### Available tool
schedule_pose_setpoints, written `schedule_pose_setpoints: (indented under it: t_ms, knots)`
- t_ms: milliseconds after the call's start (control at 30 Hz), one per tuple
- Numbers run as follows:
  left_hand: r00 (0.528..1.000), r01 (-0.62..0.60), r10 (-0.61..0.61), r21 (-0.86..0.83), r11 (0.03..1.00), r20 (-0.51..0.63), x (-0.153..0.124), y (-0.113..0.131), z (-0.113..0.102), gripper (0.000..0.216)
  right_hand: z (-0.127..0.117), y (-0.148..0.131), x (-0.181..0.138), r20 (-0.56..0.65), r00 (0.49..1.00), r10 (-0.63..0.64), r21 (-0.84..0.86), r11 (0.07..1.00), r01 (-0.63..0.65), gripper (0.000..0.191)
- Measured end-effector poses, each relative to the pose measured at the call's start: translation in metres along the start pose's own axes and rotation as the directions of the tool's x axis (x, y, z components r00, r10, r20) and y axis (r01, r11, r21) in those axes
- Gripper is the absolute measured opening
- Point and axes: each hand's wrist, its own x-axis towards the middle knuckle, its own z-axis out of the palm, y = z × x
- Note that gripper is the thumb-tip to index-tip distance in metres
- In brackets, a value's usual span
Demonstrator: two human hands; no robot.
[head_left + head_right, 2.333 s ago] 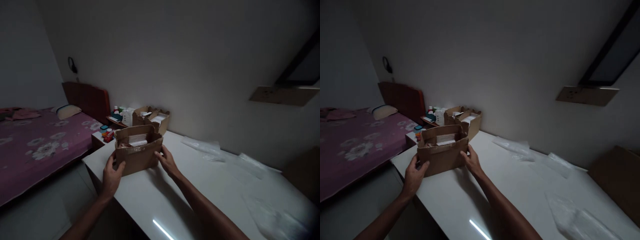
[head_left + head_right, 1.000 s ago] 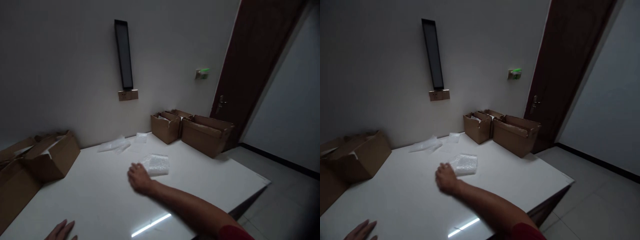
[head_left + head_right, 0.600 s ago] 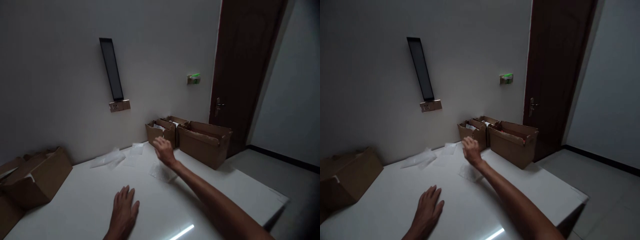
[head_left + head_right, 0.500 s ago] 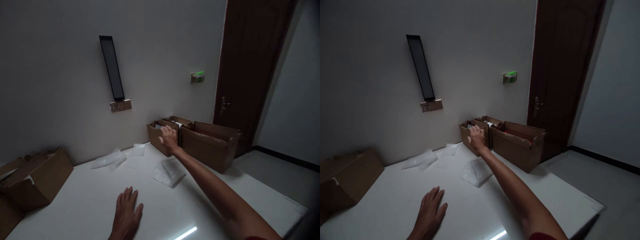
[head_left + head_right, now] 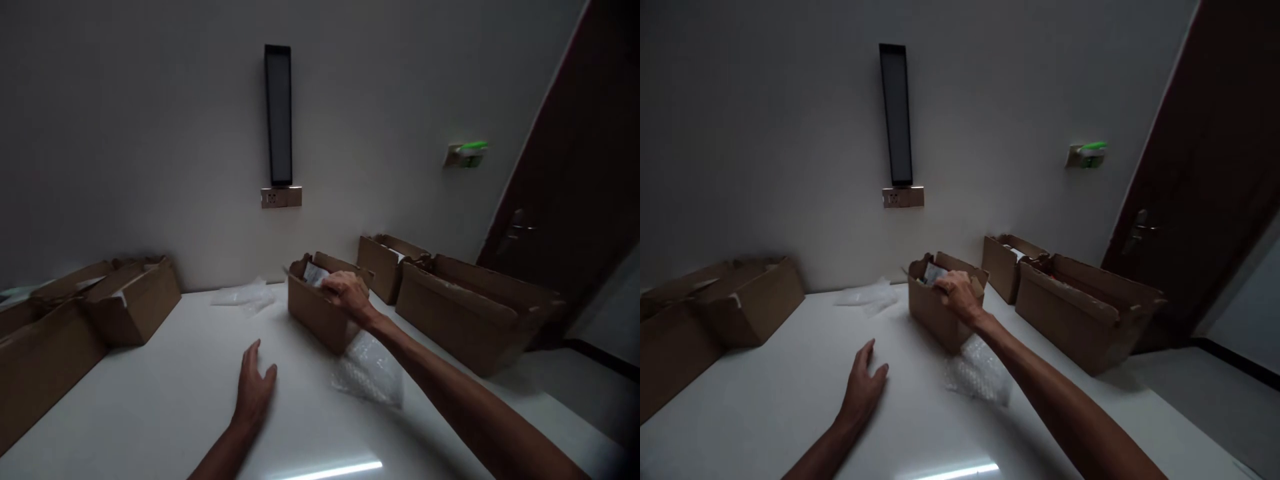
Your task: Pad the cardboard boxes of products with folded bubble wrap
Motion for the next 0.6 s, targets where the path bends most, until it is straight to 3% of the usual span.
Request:
schedule_pose_setpoints:
  t_ms: [100, 167, 233, 300, 367, 433, 533, 600]
  knots:
    - [0.985, 0.063, -0.079, -0.109, 0.992, -0.153, -0.003, 0.011, -0.030, 0.073, -0.023, -0.040, -0.045, -0.070, 0.974, -0.214, 0.156, 0.963, 0.222, 0.018]
    - [0.980, 0.052, -0.077, -0.141, 0.989, -0.182, -0.018, 0.016, -0.058, 0.075, -0.039, -0.058, -0.080, -0.185, 0.939, -0.291, 0.234, 0.915, 0.329, 0.019]
    - [0.985, 0.017, -0.051, -0.195, 0.981, -0.167, -0.045, 0.018, -0.087, 0.074, -0.052, -0.067, -0.115, -0.304, 0.926, -0.223, 0.265, 0.914, 0.308, 0.025]
    - [0.990, 0.004, -0.036, -0.226, 0.974, -0.135, -0.074, 0.019, -0.110, 0.073, -0.058, -0.068, -0.145, -0.368, 0.929, -0.052, 0.321, 0.930, 0.179, 0.038]
    - [0.991, 0.021, -0.047, -0.209, 0.978, -0.122, -0.098, 0.018, -0.124, 0.074, -0.052, -0.064, -0.163, -0.274, 0.953, 0.129, 0.426, 0.905, 0.000, 0.043]
    - [0.994, 0.035, -0.054, -0.186, 0.982, -0.098, -0.111, 0.018, -0.127, 0.077, -0.032, -0.057, -0.168, -0.050, 0.968, 0.247, 0.547, 0.817, -0.180, 0.048]
    - [0.999, 0.040, -0.042, -0.134, 0.990, -0.012, -0.112, 0.022, -0.117, 0.084, 0.008, -0.054, -0.156, 0.241, 0.935, 0.259, 0.693, 0.629, -0.353, 0.060]
    - [0.999, 0.046, -0.044, -0.103, 0.994, 0.018, -0.107, 0.027, -0.109, 0.087, 0.032, -0.062, -0.149, 0.289, 0.925, 0.246, 0.751, 0.541, -0.379, 0.061]
